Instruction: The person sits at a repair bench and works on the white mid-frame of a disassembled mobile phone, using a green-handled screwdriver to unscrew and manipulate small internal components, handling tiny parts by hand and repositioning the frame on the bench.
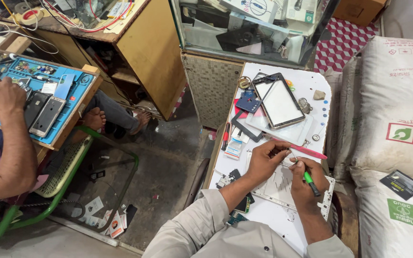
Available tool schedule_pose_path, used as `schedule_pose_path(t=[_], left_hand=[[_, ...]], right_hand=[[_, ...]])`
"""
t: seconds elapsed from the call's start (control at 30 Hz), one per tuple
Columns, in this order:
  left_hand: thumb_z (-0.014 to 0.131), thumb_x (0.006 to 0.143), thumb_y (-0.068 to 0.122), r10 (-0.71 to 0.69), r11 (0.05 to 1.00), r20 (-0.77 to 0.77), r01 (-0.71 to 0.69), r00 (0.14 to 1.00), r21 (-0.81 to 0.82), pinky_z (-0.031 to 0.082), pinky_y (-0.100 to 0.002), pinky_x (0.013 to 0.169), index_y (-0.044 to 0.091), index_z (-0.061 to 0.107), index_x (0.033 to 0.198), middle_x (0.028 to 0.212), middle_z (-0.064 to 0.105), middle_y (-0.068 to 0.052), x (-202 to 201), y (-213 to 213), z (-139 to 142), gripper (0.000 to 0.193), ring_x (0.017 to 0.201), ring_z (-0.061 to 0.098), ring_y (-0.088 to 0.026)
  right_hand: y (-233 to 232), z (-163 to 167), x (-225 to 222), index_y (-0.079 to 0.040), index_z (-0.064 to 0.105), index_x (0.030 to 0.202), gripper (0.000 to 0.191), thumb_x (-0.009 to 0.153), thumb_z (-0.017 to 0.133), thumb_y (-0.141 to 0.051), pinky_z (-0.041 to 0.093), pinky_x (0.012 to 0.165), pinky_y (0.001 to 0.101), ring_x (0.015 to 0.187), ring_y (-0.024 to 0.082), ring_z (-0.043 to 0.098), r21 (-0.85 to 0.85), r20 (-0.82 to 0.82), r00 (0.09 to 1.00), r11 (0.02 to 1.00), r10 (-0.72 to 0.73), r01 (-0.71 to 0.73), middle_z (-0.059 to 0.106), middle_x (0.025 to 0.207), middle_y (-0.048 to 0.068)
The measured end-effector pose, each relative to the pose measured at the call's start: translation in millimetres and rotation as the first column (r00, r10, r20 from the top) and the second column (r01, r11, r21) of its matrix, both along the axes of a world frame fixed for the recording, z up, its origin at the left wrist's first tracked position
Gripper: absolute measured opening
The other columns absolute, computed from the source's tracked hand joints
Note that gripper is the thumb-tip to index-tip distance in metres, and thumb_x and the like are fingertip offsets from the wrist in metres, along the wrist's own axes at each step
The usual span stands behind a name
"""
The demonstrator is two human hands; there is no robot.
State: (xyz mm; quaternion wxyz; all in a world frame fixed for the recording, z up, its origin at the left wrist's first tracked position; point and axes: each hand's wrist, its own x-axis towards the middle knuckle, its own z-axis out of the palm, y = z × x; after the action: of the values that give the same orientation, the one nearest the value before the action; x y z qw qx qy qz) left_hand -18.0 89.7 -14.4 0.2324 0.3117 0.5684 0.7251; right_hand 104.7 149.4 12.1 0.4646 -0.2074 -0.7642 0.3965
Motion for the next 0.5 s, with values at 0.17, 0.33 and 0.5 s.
schedule_pose_path(t=[0.17,0.33,0.5], left_hand=[[0.071,0.098,0.006,-0.011,1.000,0.021,0.011,1.000,0.003,0.055,-0.021,0.075,0.002,0.072,0.116,0.098,0.073,-0.002,-1.7,0.7,0.6,0.019,0.084,0.065,-0.005],[0.071,0.098,0.007,-0.010,1.000,0.015,0.010,1.000,-0.009,0.054,-0.021,0.073,0.001,0.072,0.117,0.096,0.073,-0.002,0.1,0.1,0.1,0.019,0.084,0.064,-0.005],[0.070,0.099,0.007,-0.027,1.000,0.036,0.026,0.999,0.014,0.053,-0.021,0.072,0.002,0.072,0.117,0.097,0.072,-0.001,0.8,-1.1,1.0,0.019,0.083,0.063,-0.005]], right_hand=[[-0.5,-1.9,-0.7,0.007,0.062,0.110,0.014,0.107,0.058,-0.007,0.059,0.075,0.0273,0.081,0.014,0.071,0.012,-0.029,0.998,0.999,0.052,-0.052,0.073,0.098,0.014],[0.8,-3.8,1.2,0.007,0.062,0.110,0.015,0.107,0.058,-0.007,0.059,0.076,0.0273,0.082,0.014,0.071,-0.002,-0.042,0.997,0.998,0.063,-0.063,0.073,0.098,0.015],[0.4,-4.4,0.7,0.007,0.062,0.109,0.013,0.106,0.058,-0.005,0.059,0.074,0.0273,0.082,0.014,0.071,-0.008,-0.031,0.999,0.999,0.038,-0.038,0.073,0.098,0.015]])
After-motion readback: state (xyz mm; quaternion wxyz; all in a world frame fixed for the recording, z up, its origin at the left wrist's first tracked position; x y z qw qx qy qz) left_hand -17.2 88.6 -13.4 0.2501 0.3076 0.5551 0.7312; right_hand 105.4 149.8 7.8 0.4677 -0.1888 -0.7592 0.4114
